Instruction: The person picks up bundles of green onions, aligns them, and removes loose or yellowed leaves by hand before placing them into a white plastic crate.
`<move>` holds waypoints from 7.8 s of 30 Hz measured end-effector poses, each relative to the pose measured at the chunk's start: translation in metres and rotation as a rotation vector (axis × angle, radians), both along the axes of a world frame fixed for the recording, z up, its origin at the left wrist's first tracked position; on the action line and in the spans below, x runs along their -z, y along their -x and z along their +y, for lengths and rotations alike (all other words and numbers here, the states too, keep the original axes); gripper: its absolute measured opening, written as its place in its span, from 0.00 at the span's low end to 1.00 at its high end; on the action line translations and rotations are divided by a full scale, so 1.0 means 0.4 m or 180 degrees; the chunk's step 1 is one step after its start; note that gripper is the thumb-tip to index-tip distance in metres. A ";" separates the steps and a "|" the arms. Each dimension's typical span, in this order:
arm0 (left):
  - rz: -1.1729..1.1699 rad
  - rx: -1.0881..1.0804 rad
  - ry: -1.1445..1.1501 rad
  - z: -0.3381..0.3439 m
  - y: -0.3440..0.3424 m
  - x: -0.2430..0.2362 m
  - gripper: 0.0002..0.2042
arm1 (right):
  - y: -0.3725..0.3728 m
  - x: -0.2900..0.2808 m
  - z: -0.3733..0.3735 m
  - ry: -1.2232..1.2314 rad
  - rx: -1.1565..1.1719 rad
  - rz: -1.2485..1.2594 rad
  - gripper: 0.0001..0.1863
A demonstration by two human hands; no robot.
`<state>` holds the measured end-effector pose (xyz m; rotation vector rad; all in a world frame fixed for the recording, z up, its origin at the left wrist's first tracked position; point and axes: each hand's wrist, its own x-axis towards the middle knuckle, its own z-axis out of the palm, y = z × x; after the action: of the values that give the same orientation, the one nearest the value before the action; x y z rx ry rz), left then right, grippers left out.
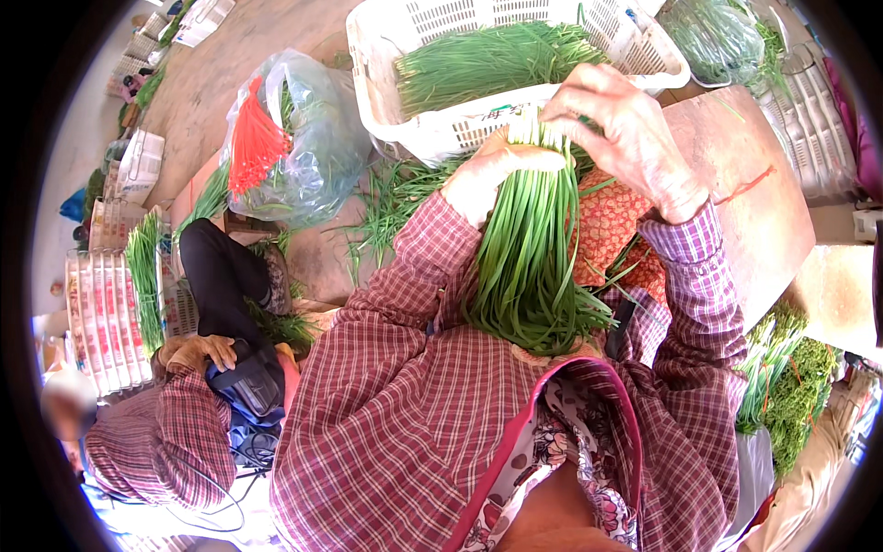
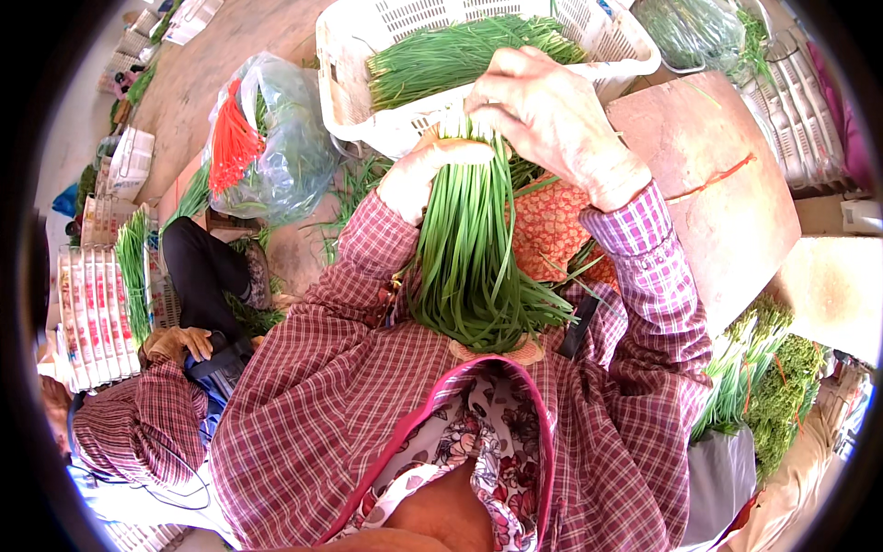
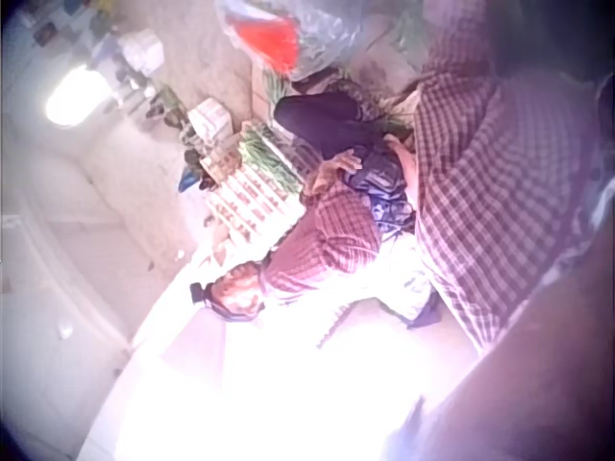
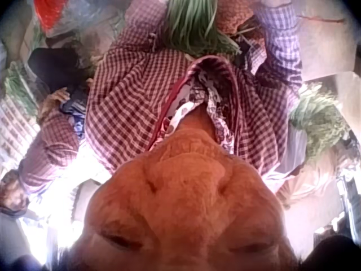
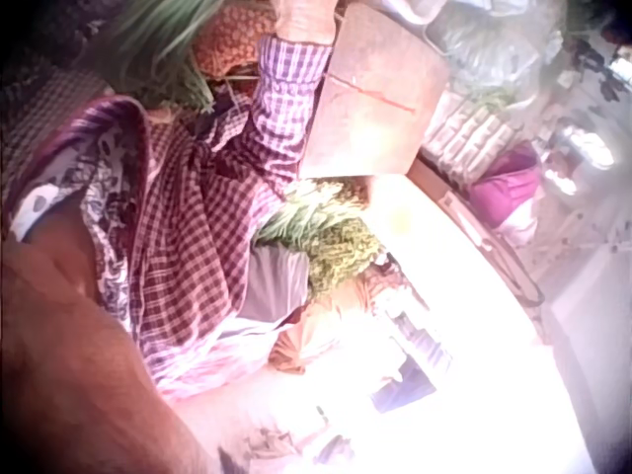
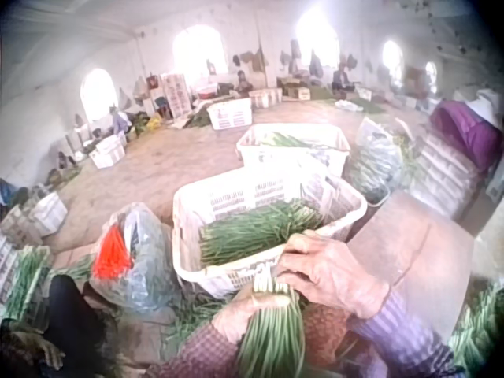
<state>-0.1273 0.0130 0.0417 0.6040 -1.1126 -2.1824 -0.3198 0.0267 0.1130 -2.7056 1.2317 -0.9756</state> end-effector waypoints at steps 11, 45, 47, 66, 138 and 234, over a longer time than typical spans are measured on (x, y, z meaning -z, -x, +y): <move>-0.0050 0.0111 -0.0094 -0.003 -0.007 0.002 0.24 | 0.007 0.018 -0.027 0.0692 0.0192 0.0215 0.06; 0.0069 0.0137 -0.0094 0.002 -0.026 0.014 0.20 | 0.017 0.009 0.003 0.0057 -0.0259 0.0482 0.09; 0.0004 0.0203 -0.0084 0.006 -0.026 -0.009 0.21 | 0.013 0.018 0.005 0.0047 -0.0217 0.0491 0.09; 0.0541 0.0434 0.0143 -0.014 -0.011 0.020 0.31 | 0.288 0.131 -0.068 0.0508 0.1463 0.0197 0.19; 0.1762 -0.0650 0.1536 -0.241 -0.108 -0.236 0.15 | -0.140 -0.021 -0.061 -0.0451 0.0162 -0.2179 0.20; 0.2654 -0.0288 0.2299 -0.377 -0.262 -0.304 0.08 | -0.015 0.168 -0.032 -0.1025 0.0671 -0.2924 0.13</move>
<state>-0.0226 -0.1377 0.1633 -0.5198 -1.2120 -1.5079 -0.3140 0.0138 0.0459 -1.5585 1.2823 -1.5939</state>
